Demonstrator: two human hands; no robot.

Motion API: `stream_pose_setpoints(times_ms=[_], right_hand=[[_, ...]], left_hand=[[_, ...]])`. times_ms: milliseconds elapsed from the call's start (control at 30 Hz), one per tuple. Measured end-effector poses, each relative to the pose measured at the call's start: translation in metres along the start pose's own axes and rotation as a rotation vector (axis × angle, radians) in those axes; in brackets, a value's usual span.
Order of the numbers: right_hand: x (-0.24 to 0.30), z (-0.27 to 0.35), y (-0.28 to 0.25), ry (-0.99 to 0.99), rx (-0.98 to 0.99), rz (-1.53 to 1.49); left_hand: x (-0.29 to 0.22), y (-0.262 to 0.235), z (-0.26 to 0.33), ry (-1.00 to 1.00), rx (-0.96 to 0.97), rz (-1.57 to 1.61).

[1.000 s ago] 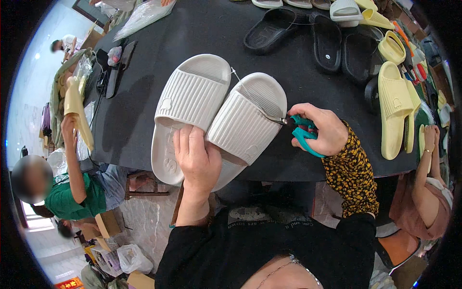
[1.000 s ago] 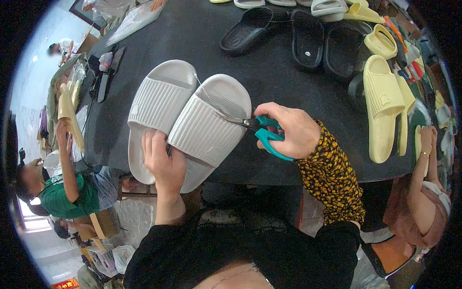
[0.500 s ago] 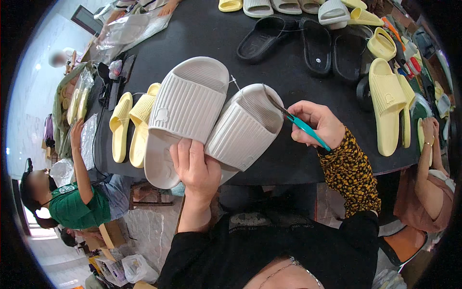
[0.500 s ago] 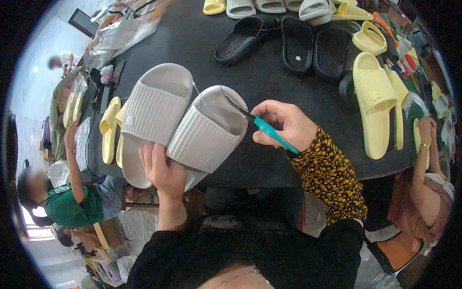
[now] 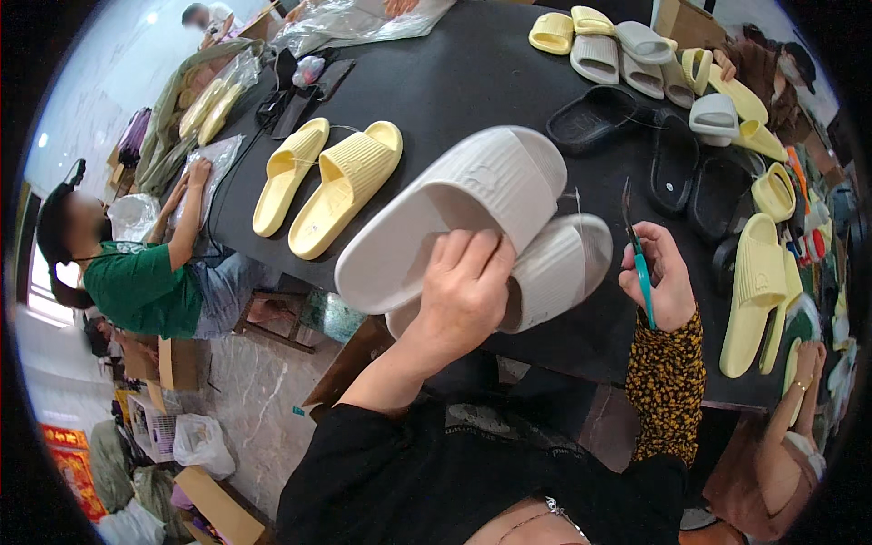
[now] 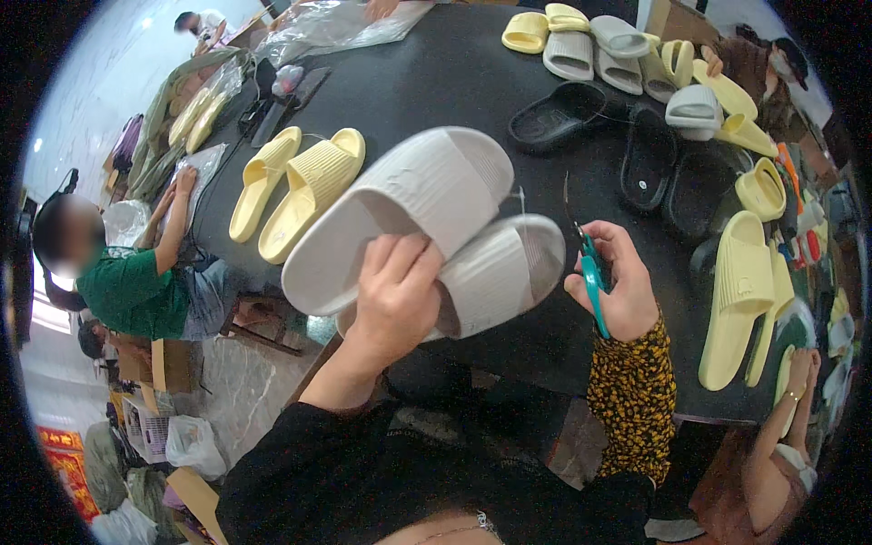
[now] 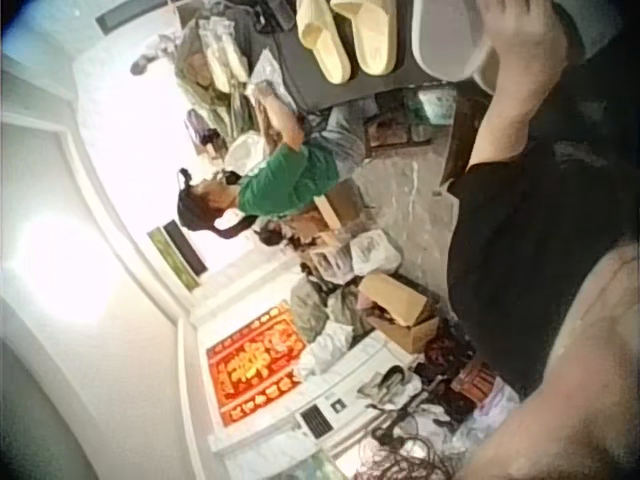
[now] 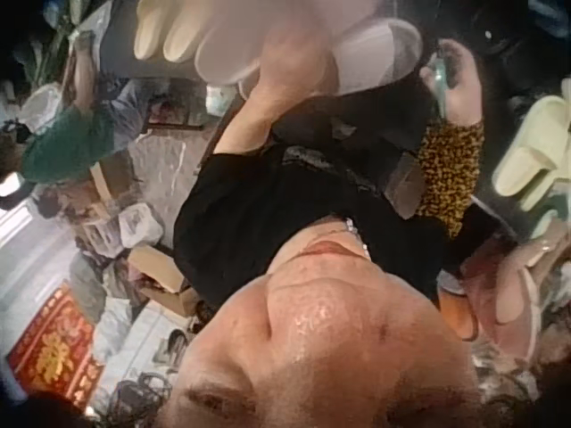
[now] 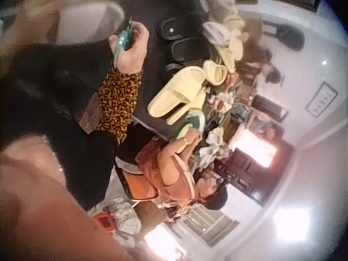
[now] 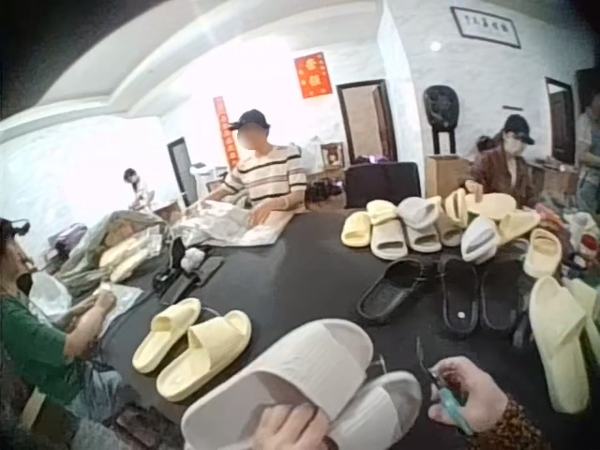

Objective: Trim excess material from rubber slippers and prepare them for packaging.

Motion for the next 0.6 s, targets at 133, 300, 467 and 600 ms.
stream_pose_setpoints(times_ms=[133, 300, 467, 600], right_hand=[[0.007, 0.001, 0.003, -0.002, 0.048, 0.134], [0.012, 0.005, 0.001, -0.083, 0.016, 0.249], [0.017, 0.002, 0.002, -0.166, 0.007, 0.29], [0.018, 0.002, 0.002, -0.179, 0.003, 0.315]], left_hand=[[-0.009, 0.005, 0.01, -0.021, 0.058, 0.059], [-0.019, 0.006, 0.003, 0.007, 0.042, 0.097], [-0.021, 0.004, 0.001, 0.017, 0.054, 0.076], [-0.023, 0.004, 0.001, 0.012, 0.062, 0.052]])
Point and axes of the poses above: each hand's wrist, its own z-axis away from the middle knuckle, its own y-axis out of the palm, x = y × z, the point moved 3 cm from there along -z, towards the middle knuckle, and after that the axes turned 5 degrees about y, right-handed, at the moved point
